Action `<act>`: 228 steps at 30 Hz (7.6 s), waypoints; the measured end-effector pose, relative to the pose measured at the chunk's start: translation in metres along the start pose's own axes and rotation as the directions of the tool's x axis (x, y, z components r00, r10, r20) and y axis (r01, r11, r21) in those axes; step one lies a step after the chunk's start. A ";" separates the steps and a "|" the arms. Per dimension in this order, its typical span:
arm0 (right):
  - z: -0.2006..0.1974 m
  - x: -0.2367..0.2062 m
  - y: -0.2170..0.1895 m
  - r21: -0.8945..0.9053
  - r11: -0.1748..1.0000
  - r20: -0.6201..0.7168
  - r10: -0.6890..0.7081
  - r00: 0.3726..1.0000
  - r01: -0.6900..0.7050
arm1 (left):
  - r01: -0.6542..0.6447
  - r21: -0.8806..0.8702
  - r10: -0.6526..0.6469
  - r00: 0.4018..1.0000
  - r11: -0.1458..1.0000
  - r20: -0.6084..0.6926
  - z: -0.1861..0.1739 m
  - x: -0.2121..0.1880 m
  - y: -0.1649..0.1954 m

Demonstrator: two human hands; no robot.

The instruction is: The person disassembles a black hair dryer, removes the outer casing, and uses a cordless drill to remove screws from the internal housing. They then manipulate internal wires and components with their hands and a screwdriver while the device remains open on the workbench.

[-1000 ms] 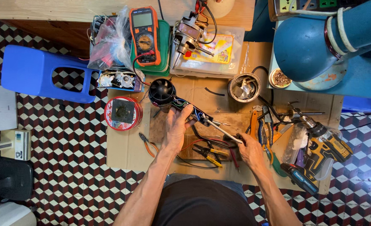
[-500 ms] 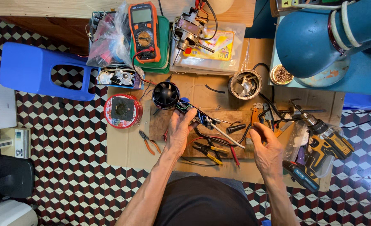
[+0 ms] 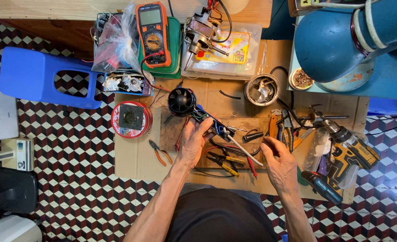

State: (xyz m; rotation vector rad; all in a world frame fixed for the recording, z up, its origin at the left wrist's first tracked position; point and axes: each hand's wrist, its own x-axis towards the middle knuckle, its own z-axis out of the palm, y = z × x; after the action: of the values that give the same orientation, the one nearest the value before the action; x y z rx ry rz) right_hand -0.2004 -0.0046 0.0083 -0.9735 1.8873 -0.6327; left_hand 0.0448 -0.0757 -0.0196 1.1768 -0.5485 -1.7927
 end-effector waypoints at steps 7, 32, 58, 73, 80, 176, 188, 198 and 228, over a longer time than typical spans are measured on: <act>-0.005 -0.006 -0.009 0.018 1.000 -0.002 -0.004 1.000 0.004 | 0.013 -0.018 -0.012 1.000 1.000 0.021 -0.002 -0.001 0.001; 0.028 -0.014 -0.037 -0.084 0.987 0.285 -0.111 0.952 0.140 | 0.096 -0.054 -0.082 0.972 0.994 0.222 0.012 -0.018 0.013; 0.050 -0.015 -0.065 -0.319 0.765 -0.041 -0.601 0.798 0.560 | 0.104 -0.066 -0.089 0.975 0.992 0.202 0.011 -0.016 -0.002; 0.060 -0.022 -0.076 -0.516 0.642 -0.118 -0.709 0.695 0.568 | 0.159 -0.160 -0.124 0.970 0.974 0.210 0.006 -0.018 -0.007; 0.070 -0.014 -0.062 -0.323 0.784 -0.202 -0.605 0.770 0.531 | 0.091 -0.064 -0.080 0.984 0.994 0.160 0.009 -0.019 -0.013; 0.053 -0.020 -0.005 0.505 0.842 0.116 0.154 0.981 -0.192 | 0.098 0.239 -0.123 0.988 0.966 0.092 0.005 -0.033 -0.029; 0.047 -0.020 -0.007 0.635 0.768 0.137 -0.005 0.991 -0.084 | 0.166 0.045 -0.171 0.967 0.985 0.189 0.001 -0.035 -0.019; 0.050 -0.025 -0.010 0.623 0.781 0.085 -0.003 0.996 -0.050 | 0.181 0.086 -0.198 0.942 0.980 0.272 0.000 -0.039 -0.008; 0.054 -0.012 0.004 0.582 0.804 0.117 0.063 0.991 -0.120 | 0.179 0.080 -0.191 0.964 0.980 0.184 0.004 -0.035 -0.014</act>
State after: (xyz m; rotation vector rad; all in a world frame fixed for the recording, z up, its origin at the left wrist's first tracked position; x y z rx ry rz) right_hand -0.1505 0.0053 -0.0141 -0.4876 1.4938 -1.0197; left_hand 0.0406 -0.0388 -0.0106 1.1364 -0.6267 -2.0771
